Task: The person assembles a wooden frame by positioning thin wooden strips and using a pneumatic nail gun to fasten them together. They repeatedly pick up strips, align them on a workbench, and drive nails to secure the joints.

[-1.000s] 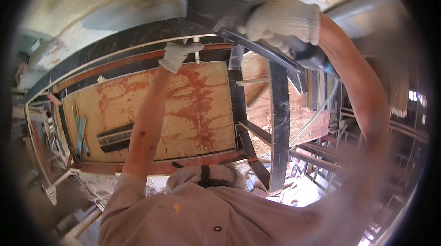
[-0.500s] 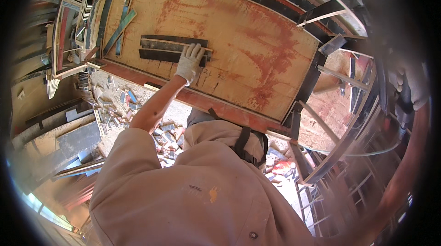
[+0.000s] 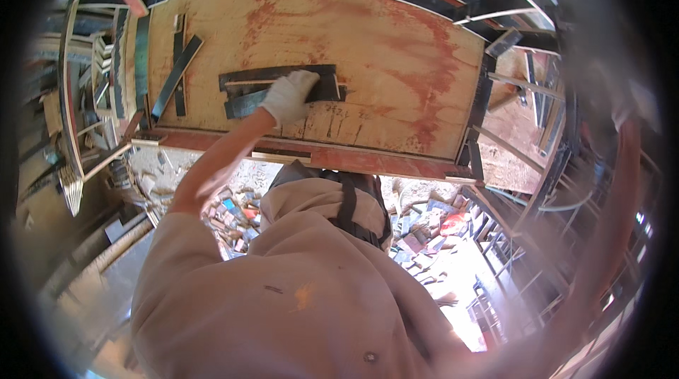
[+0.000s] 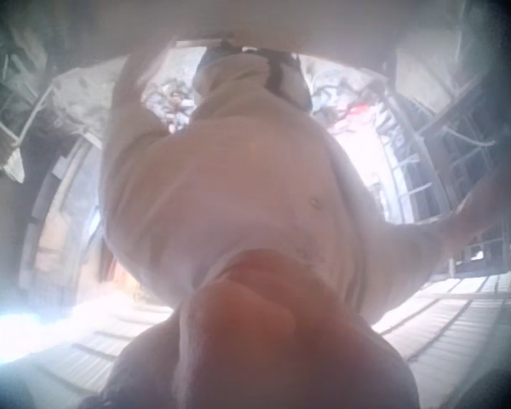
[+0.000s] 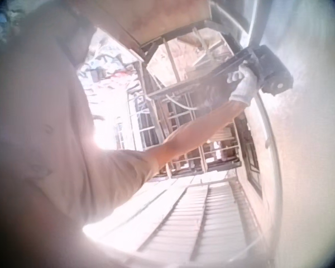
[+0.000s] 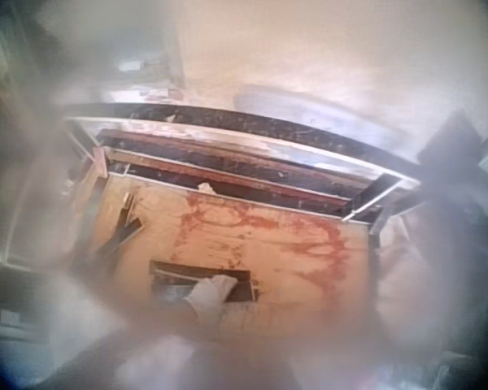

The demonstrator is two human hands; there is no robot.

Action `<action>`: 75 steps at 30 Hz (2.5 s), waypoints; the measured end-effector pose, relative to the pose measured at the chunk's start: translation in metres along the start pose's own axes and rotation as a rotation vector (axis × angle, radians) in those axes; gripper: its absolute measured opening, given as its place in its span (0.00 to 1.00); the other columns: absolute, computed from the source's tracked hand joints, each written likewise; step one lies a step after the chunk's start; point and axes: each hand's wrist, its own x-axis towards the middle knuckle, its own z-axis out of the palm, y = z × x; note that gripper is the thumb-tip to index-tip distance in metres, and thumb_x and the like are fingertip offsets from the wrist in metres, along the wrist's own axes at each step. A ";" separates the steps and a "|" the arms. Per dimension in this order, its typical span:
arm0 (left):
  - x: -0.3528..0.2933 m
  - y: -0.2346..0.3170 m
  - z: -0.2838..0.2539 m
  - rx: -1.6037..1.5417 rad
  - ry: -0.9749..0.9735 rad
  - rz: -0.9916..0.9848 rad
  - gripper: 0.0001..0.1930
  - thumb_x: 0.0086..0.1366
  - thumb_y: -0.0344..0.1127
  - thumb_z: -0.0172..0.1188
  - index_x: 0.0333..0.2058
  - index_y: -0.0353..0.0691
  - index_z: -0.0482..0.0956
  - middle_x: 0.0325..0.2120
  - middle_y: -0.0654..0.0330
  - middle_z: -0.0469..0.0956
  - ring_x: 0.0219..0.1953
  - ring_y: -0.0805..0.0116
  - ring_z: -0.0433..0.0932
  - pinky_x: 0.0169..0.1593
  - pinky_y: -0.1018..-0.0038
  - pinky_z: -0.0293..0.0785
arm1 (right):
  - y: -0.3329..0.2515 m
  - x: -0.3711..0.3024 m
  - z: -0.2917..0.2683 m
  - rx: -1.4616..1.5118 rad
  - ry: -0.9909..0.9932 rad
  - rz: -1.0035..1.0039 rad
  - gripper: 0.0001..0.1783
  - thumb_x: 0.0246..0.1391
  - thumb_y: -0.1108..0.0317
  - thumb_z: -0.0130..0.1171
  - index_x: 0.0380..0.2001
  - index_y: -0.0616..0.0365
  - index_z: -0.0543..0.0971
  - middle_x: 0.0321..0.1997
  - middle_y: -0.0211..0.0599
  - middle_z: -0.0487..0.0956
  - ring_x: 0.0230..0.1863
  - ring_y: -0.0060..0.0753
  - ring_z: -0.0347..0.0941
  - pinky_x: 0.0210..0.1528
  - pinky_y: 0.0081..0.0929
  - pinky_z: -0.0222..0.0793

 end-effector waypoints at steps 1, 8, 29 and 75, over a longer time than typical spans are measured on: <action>-0.004 0.002 -0.031 -0.052 0.068 -0.082 0.36 0.51 0.34 0.66 0.61 0.38 0.70 0.55 0.44 0.75 0.58 0.46 0.74 0.59 0.62 0.73 | 0.000 0.011 0.002 -0.048 -0.005 -0.015 0.09 0.50 0.67 0.63 0.31 0.53 0.73 0.17 0.25 0.65 0.13 0.25 0.63 0.15 0.27 0.62; 0.055 -0.048 -0.183 -0.985 0.508 0.109 0.40 0.49 0.24 0.73 0.63 0.37 0.69 0.53 0.54 0.78 0.54 0.63 0.79 0.54 0.69 0.81 | 0.002 -0.017 0.015 -0.034 0.079 0.034 0.11 0.55 0.65 0.58 0.19 0.47 0.72 0.13 0.22 0.64 0.11 0.20 0.60 0.13 0.24 0.57; 0.213 0.010 -0.189 -1.143 0.555 0.232 0.37 0.42 0.10 0.70 0.56 0.36 0.76 0.54 0.57 0.80 0.55 0.66 0.79 0.56 0.71 0.81 | 0.048 -0.014 0.051 0.377 0.156 -0.191 0.03 0.50 0.74 0.60 0.29 0.56 0.78 0.14 0.27 0.68 0.10 0.23 0.63 0.11 0.25 0.58; 0.266 -0.012 -0.226 -0.371 0.357 -0.020 0.17 0.45 0.42 0.77 0.35 0.46 0.87 0.36 0.61 0.86 0.41 0.65 0.82 0.49 0.67 0.76 | 0.110 -0.048 0.313 0.921 -0.298 -0.170 0.13 0.62 0.60 0.63 0.27 0.55 0.81 0.20 0.28 0.76 0.21 0.22 0.71 0.27 0.23 0.68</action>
